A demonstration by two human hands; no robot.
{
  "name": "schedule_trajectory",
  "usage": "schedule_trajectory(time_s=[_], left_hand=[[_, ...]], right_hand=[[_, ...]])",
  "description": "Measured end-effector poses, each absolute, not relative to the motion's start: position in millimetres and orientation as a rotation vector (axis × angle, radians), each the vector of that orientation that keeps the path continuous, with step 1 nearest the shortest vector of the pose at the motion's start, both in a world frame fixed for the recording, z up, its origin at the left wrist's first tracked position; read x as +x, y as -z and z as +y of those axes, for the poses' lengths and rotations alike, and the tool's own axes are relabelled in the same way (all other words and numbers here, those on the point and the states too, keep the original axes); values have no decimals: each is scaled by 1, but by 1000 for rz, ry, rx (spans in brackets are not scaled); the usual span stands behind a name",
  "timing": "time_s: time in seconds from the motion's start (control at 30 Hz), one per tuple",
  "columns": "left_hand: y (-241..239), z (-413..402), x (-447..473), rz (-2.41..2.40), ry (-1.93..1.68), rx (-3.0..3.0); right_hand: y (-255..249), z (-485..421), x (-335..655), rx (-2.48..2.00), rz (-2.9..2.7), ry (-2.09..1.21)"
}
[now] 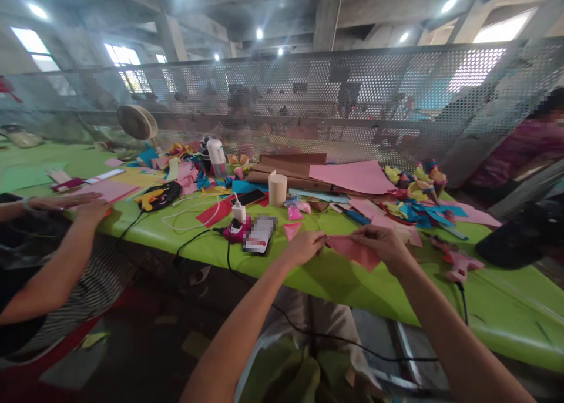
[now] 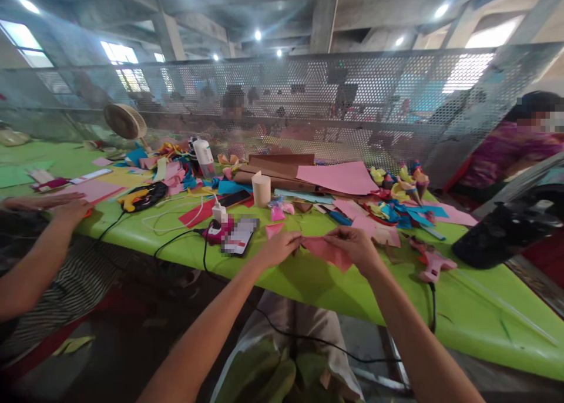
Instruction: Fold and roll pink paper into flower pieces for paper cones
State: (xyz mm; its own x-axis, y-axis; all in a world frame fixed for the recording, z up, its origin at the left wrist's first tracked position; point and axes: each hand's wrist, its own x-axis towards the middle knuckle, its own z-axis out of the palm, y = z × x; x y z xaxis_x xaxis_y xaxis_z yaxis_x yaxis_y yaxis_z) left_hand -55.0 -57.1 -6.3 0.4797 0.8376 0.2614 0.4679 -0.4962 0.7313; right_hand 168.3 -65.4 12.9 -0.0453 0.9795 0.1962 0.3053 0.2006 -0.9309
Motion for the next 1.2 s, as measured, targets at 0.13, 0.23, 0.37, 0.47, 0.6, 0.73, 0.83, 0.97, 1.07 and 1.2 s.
schedule_trajectory(time_s=[0.13, 0.23, 0.37, 0.47, 0.6, 0.73, 0.83, 0.97, 1.07, 1.2], left_hand=[[18, -59, -55, 967, -1015, 1895], [25, -59, -54, 933, -1069, 1767], [29, -58, -54, 947, -1092, 1677], [33, -56, -54, 992, -1102, 1630], [35, -56, -55, 1017, -1099, 1602], [32, -59, -56, 1037, -1081, 1577], [31, -60, -56, 1025, -1060, 1573], [29, -60, -57, 1050, -1063, 1641], [27, -61, -57, 1099, -1044, 1709], [27, -62, -56, 1122, -1047, 1756]], right_hand=[[-1, -65, 167, -1264, -1414, -1001], [9, -65, 165, -1266, -1341, -1033], [19, -67, 160, -1265, -1284, -1057], [23, -69, 156, -1248, -1268, -1062], [24, -73, 153, -1226, -1273, -1071], [23, -75, 153, -1215, -1287, -1060], [23, -75, 154, -1219, -1297, -1038], [23, -75, 153, -1232, -1317, -1002], [24, -74, 153, -1243, -1336, -975], [25, -74, 154, -1246, -1368, -930]])
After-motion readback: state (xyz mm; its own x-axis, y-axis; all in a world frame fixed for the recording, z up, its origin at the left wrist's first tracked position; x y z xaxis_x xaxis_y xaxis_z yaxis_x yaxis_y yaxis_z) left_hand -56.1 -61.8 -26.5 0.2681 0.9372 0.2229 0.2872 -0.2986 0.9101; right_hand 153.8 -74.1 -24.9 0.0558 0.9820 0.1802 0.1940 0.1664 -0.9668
